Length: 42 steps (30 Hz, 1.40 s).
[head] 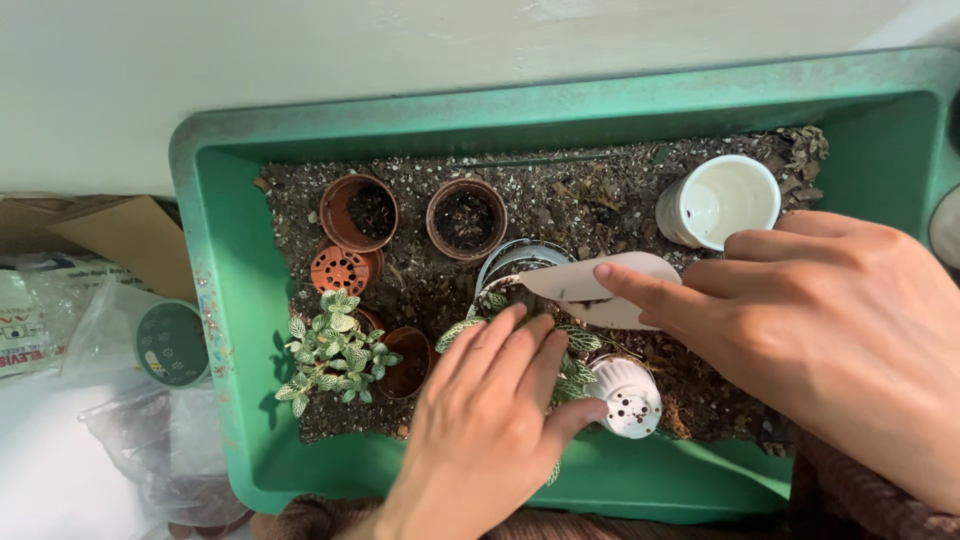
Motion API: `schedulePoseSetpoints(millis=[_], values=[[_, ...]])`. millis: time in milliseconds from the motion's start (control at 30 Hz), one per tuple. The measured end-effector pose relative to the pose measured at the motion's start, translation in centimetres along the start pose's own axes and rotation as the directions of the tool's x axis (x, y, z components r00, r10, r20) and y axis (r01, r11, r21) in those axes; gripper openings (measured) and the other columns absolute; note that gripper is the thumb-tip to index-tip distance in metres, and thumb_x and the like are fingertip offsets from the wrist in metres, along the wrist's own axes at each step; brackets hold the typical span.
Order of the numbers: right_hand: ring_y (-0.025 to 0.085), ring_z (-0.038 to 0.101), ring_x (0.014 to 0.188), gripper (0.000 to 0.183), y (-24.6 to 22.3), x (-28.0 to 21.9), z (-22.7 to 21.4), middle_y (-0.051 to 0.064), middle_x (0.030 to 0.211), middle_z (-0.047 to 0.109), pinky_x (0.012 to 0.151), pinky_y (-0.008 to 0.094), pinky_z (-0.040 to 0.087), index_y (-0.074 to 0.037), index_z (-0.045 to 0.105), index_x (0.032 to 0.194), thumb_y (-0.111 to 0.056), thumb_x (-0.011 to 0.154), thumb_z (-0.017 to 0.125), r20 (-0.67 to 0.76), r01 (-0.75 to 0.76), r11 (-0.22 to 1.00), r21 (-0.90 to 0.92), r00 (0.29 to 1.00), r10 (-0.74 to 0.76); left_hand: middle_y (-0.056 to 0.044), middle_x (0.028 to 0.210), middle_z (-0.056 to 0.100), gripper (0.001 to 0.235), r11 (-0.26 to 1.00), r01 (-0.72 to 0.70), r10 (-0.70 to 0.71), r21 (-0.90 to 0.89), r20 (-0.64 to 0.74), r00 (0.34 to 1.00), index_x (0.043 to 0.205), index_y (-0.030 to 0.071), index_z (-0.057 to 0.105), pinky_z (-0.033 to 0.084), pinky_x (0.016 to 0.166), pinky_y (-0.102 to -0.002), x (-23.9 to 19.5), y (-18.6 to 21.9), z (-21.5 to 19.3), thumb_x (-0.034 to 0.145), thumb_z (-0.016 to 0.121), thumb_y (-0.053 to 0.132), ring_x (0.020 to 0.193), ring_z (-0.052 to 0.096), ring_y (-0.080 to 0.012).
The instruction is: The person repots a small variegated plant by removing it from its original pot, loosening the root ball, and placing it into a new white pot. They add soil around the plant using a small scoop and gently press the soil down to secure the plant.
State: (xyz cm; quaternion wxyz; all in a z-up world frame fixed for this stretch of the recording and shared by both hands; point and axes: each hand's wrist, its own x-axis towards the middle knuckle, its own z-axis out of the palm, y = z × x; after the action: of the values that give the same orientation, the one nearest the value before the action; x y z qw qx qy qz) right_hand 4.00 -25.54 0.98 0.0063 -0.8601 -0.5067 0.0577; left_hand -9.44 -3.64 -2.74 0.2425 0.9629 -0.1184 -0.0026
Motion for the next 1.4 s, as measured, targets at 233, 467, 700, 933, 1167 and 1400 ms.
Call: schedulePoseSetpoints(millis=[233,467,700,933,1167,1400], values=[[0.015,0.064,0.061,0.065,-0.2,-0.5,-0.3,-0.006,0.063,0.066,0.059,0.034,0.049,-0.035,0.066,0.146,-0.034,0.081,0.071,0.078,-0.173,0.985,-0.001,0.982,0.172,-0.011,0.131,0.070,0.067,0.936,0.202,-0.218,-0.289,-0.021,0.976,0.128,0.009,0.070,0.045,0.109,-0.040,0.3,-7.3,-5.6,0.105,0.034,0.060,0.126,0.062,-0.0307],[0.020,0.062,0.055,0.045,-0.3,-2.2,1.7,0.001,0.063,0.069,0.051,0.037,0.047,-0.022,0.076,0.124,-0.032,0.081,0.077,-0.157,-0.283,0.947,0.152,0.939,0.306,-0.013,0.138,0.060,0.101,0.772,0.219,-0.105,-0.597,0.220,0.970,0.136,0.007,0.068,0.030,0.121,-0.044,0.1,-10.3,0.2,0.100,0.001,0.075,0.139,0.052,-0.0297],[0.022,0.066,0.057,0.038,-2.1,-7.8,6.7,0.005,0.068,0.071,0.056,0.036,0.051,-0.030,0.075,0.124,-0.040,0.088,0.079,0.001,-0.633,0.728,0.263,0.754,0.656,-0.007,0.153,0.057,0.098,0.771,0.067,-0.007,-0.633,0.097,0.995,0.146,0.012,0.059,0.021,0.131,-0.047,-0.4,-10.4,3.4,0.101,-0.001,0.076,0.153,0.040,-0.0300],[0.026,0.074,0.066,0.044,-6.1,-12.8,11.7,0.011,0.071,0.073,0.061,0.038,0.056,-0.030,0.075,0.124,-0.040,0.081,0.075,0.159,-0.736,0.566,0.372,0.652,0.742,-0.015,0.170,0.034,0.085,0.577,-0.001,-0.020,-0.817,-0.015,1.000,0.160,0.010,0.038,0.021,0.131,-0.051,-0.8,-11.7,5.7,0.104,0.024,0.073,0.161,0.029,-0.0353],[0.029,0.074,0.064,0.045,-11.7,-11.6,15.4,0.012,0.067,0.074,0.063,0.039,0.056,-0.030,0.073,0.125,-0.044,0.082,0.074,0.364,-0.749,0.520,0.411,0.657,0.660,-0.018,0.161,0.034,0.105,0.769,-0.078,0.021,-0.635,-0.097,0.995,0.157,0.010,0.027,0.032,0.122,-0.050,-2.2,-11.9,6.8,0.074,0.089,0.025,0.149,0.035,-0.0359],[0.026,0.073,0.062,0.043,-14.9,-7.5,19.1,0.010,0.069,0.076,0.062,0.039,0.056,-0.024,0.072,0.125,-0.041,0.086,0.072,0.127,-0.518,0.683,0.515,0.834,0.537,-0.011,0.147,0.056,0.082,0.879,-0.153,0.005,-0.451,-0.312,0.950,0.149,0.008,0.050,0.046,0.119,-0.039,1.9,-11.8,9.3,0.077,0.088,0.013,0.141,0.055,-0.0295]])
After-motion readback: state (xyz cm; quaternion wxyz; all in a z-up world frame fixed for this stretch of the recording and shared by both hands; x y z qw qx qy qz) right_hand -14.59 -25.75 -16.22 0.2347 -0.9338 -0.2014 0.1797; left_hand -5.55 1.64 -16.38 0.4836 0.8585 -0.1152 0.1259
